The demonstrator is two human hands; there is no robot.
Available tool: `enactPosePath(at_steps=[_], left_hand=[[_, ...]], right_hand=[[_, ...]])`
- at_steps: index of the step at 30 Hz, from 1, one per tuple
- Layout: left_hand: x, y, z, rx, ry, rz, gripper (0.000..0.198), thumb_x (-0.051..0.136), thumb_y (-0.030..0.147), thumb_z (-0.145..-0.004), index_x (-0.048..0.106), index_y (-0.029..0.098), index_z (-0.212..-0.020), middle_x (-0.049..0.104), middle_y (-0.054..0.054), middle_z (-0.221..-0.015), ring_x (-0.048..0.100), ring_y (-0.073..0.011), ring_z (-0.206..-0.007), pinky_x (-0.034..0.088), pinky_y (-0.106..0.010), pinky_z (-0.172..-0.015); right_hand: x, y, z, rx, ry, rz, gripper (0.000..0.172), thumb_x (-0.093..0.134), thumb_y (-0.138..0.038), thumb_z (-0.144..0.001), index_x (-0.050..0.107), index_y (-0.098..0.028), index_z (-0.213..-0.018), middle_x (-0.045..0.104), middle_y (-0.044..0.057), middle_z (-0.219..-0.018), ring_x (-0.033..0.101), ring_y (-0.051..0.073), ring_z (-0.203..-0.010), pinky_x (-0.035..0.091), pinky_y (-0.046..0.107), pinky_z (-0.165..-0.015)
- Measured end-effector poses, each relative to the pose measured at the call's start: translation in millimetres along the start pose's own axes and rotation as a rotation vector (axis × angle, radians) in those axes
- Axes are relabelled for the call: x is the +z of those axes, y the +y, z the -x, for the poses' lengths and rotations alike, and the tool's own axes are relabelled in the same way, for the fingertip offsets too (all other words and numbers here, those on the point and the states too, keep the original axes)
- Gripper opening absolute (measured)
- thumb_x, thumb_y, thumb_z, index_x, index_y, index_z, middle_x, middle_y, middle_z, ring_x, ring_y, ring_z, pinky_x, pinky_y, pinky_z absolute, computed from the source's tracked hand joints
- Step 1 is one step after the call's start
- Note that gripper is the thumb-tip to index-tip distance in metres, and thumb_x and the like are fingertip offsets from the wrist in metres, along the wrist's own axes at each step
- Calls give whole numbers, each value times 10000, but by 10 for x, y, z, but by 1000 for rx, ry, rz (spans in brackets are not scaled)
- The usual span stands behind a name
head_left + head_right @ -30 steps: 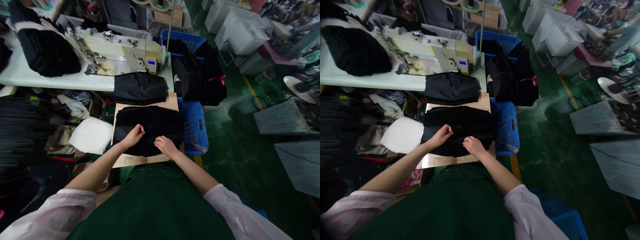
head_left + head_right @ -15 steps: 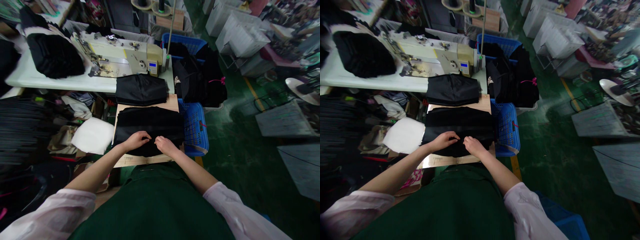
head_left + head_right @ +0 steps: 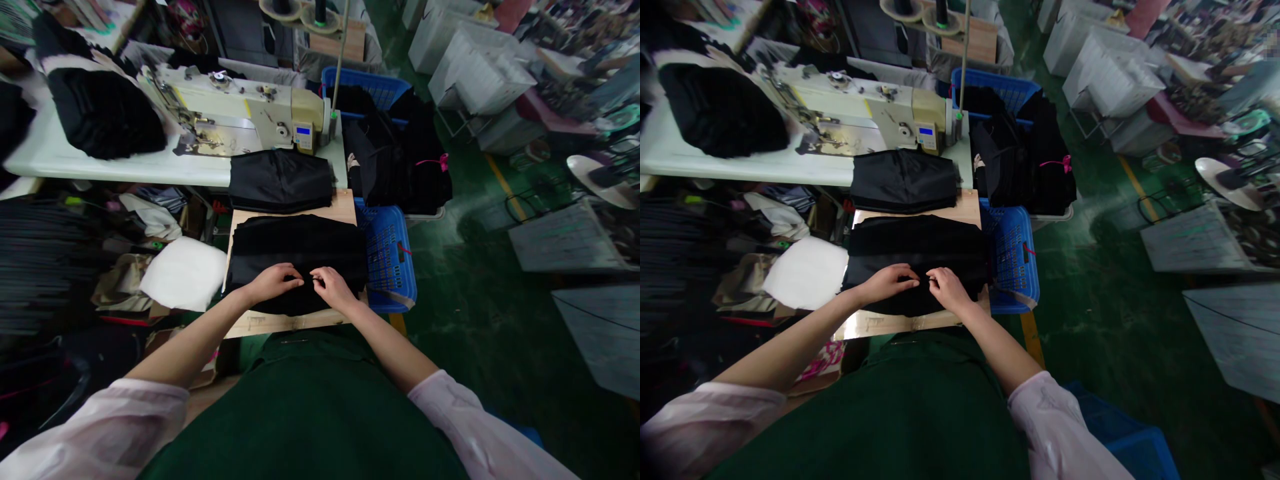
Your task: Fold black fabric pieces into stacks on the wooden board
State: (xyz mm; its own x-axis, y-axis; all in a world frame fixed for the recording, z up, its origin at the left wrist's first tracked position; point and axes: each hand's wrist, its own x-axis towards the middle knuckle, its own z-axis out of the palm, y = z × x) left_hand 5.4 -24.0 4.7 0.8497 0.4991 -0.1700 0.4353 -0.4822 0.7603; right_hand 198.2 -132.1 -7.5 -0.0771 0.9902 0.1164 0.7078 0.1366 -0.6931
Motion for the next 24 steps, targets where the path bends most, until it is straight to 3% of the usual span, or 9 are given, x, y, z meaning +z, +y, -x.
enactPosePath(at_steps=[5,10,15,19,24], left_hand=[[81,126,-40,-46,55,-226,233,535,349,-878,702,188,-896,643,-64,-875,611,-201,-845,473,-289,-769],[106,124,-79,-56,2,-335,219,462,223,-887,674,168,-903,639,-66,-865,614,-188,-814,482,-282,-755],[92,-12,-60,40,76,-268,224,481,287,-913,659,171,-983,671,-74,-940,637,-205,-888,511,-313,-807],[43,-28,4,158,189,-226,280,410,279,-958,645,173,-1068,683,-75,-1009,644,-189,-941,522,-319,-847],[-33,107,62,404,176,-441,261,420,229,-961,662,159,-1033,685,-98,-976,635,-191,-891,524,-335,-802]], right_hand=[[15,-30,-18,4,56,24,110,539,-160,-919,643,-179,-948,653,65,-926,588,188,-900,489,320,-839],[43,-35,-47,10,89,36,162,483,-187,-955,641,-184,-922,659,61,-893,581,195,-852,482,330,-801],[27,-57,67,-64,179,187,197,450,-200,-972,641,-183,-1017,654,81,-975,566,200,-928,440,351,-855],[91,-27,227,-262,31,291,231,440,-181,-974,643,-192,-1083,658,71,-1038,560,182,-959,421,335,-866],[240,73,310,-117,-18,379,228,521,-223,-946,650,-197,-1132,652,83,-1122,524,218,-1066,398,371,-927]])
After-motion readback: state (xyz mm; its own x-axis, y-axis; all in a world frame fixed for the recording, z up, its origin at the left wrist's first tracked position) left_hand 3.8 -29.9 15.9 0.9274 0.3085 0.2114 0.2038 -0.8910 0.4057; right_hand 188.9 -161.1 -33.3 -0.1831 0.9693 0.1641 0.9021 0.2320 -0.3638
